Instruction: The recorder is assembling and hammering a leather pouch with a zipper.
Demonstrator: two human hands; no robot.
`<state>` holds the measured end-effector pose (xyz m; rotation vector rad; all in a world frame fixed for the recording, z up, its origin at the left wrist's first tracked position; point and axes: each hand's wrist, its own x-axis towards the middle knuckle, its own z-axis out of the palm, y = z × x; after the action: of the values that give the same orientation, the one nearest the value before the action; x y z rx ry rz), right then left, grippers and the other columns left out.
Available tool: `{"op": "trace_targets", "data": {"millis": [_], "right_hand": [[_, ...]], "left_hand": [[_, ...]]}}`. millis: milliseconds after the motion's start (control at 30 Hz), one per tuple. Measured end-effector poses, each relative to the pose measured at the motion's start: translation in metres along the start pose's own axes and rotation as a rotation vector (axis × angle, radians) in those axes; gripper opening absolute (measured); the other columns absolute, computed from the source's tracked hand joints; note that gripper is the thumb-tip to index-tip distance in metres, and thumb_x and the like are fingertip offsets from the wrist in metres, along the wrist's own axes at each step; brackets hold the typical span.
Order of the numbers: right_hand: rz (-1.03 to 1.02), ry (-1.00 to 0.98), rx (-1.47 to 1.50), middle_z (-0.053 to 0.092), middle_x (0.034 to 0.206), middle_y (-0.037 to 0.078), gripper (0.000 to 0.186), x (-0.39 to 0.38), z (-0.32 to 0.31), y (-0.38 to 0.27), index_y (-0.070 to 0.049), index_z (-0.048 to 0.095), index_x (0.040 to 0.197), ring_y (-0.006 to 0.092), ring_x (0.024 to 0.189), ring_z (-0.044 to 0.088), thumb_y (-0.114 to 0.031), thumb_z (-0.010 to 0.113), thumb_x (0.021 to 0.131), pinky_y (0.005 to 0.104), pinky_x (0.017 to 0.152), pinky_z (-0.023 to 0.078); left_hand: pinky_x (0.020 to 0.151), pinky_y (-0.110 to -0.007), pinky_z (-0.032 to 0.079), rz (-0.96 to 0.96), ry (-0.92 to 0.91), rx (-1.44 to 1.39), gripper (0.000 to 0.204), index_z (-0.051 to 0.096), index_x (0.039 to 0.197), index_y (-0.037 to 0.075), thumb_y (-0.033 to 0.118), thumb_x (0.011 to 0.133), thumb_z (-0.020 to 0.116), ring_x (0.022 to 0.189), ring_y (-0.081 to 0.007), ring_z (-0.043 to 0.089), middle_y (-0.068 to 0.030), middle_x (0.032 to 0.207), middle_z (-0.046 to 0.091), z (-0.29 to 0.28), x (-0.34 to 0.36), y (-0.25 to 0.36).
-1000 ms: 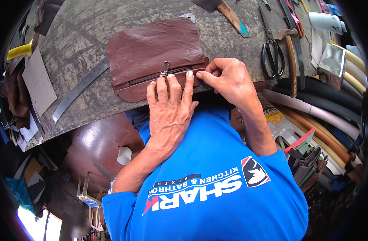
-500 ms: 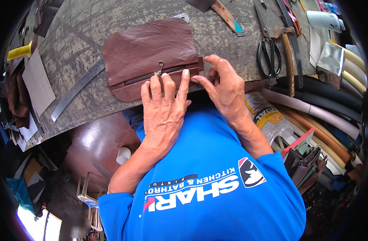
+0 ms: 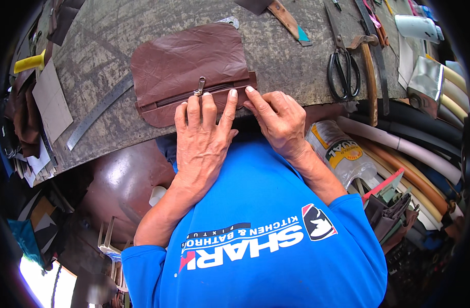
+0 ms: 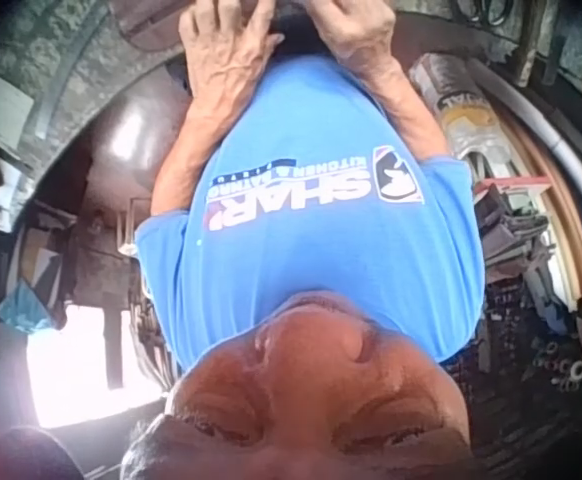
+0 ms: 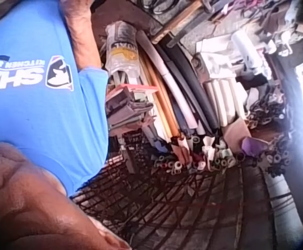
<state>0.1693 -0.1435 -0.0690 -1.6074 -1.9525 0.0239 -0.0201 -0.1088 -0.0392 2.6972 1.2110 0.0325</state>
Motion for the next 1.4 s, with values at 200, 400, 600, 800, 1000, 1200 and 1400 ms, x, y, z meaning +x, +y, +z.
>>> {"op": "trace_targets", "data": {"millis": [200, 400, 600, 800, 1000, 1200, 1400], "right_hand": [[0.005, -0.088, 0.033, 0.055, 0.077, 0.003, 0.044, 0.005, -0.006, 0.001, -0.006, 0.070, 0.123, 0.0185, 0.063, 0.057, -0.010, 0.080, 0.080, 0.0332, 0.055, 0.047], [-0.027, -0.164, -0.011, 0.055, 0.079, 0.005, 0.032, 0.004, -0.013, 0.005, -0.002, 0.070, 0.113, 0.0192, 0.070, 0.059, -0.011, 0.075, 0.083, 0.0330, 0.059, 0.048], [0.550, 0.177, -0.295, 0.069, 0.107, 0.014, 0.031, 0.008, -0.080, 0.100, -0.005, 0.069, 0.120, 0.0277, 0.098, 0.065, -0.016, 0.072, 0.092, 0.0388, 0.087, 0.053], [0.568, -0.007, -0.626, 0.064, 0.115, 0.017, 0.045, -0.033, -0.111, 0.213, -0.007, 0.061, 0.133, 0.0347, 0.113, 0.059, -0.031, 0.067, 0.096, 0.0485, 0.099, 0.045], [0.562, 0.097, -0.465, 0.064, 0.109, 0.020, 0.033, -0.010, -0.114, 0.162, -0.004, 0.060, 0.131, 0.0408, 0.098, 0.065, -0.021, 0.056, 0.103, 0.0461, 0.083, 0.053], [0.144, 0.002, 0.024, 0.062, 0.098, 0.020, 0.043, 0.003, -0.100, 0.031, -0.005, 0.058, 0.136, 0.0375, 0.084, 0.066, -0.004, 0.066, 0.094, 0.0467, 0.071, 0.054], [0.105, -0.169, -0.001, 0.055, 0.086, 0.010, 0.061, -0.004, -0.044, 0.005, -0.014, 0.045, 0.152, 0.0279, 0.071, 0.063, -0.006, 0.064, 0.094, 0.0396, 0.061, 0.054]], "left_hand": [[0.104, -0.049, 0.036, 0.011, -0.001, -0.016, 0.087, 0.044, 0.152, 0.024, 0.036, 0.076, 0.083, 0.124, -0.0340, 0.042, -0.0160, 0.132, 0.044, -0.002, 0.005, -0.004], [0.095, -0.045, 0.038, 0.019, -0.001, 0.019, 0.087, 0.044, 0.153, 0.027, 0.041, 0.076, 0.082, 0.114, -0.0311, 0.045, -0.0141, 0.126, 0.048, -0.008, 0.018, -0.005], [0.086, -0.044, 0.038, 0.042, -0.065, 0.065, 0.091, 0.041, 0.154, 0.030, 0.046, 0.074, 0.081, 0.107, -0.0290, 0.046, -0.0127, 0.122, 0.048, -0.016, 0.019, -0.011], [0.083, -0.042, 0.038, 0.107, -0.107, 0.100, 0.096, 0.039, 0.155, 0.031, 0.047, 0.071, 0.083, 0.102, -0.0279, 0.046, -0.0112, 0.115, 0.046, -0.021, 0.026, -0.009], [0.083, -0.041, 0.038, 0.123, -0.035, 0.091, 0.094, 0.039, 0.156, 0.028, 0.052, 0.075, 0.079, 0.100, -0.0271, 0.046, -0.0108, 0.113, 0.047, -0.010, 0.022, -0.017], [0.080, -0.040, 0.038, 0.090, 0.056, 0.080, 0.086, 0.045, 0.153, 0.020, 0.056, 0.080, 0.072, 0.099, -0.0264, 0.046, -0.0091, 0.109, 0.049, -0.006, 0.023, -0.018], [0.081, -0.041, 0.038, 0.091, 0.024, 0.053, 0.088, 0.044, 0.153, 0.020, 0.055, 0.078, 0.074, 0.099, -0.0261, 0.046, -0.0089, 0.108, 0.049, -0.007, 0.024, -0.020]]}}
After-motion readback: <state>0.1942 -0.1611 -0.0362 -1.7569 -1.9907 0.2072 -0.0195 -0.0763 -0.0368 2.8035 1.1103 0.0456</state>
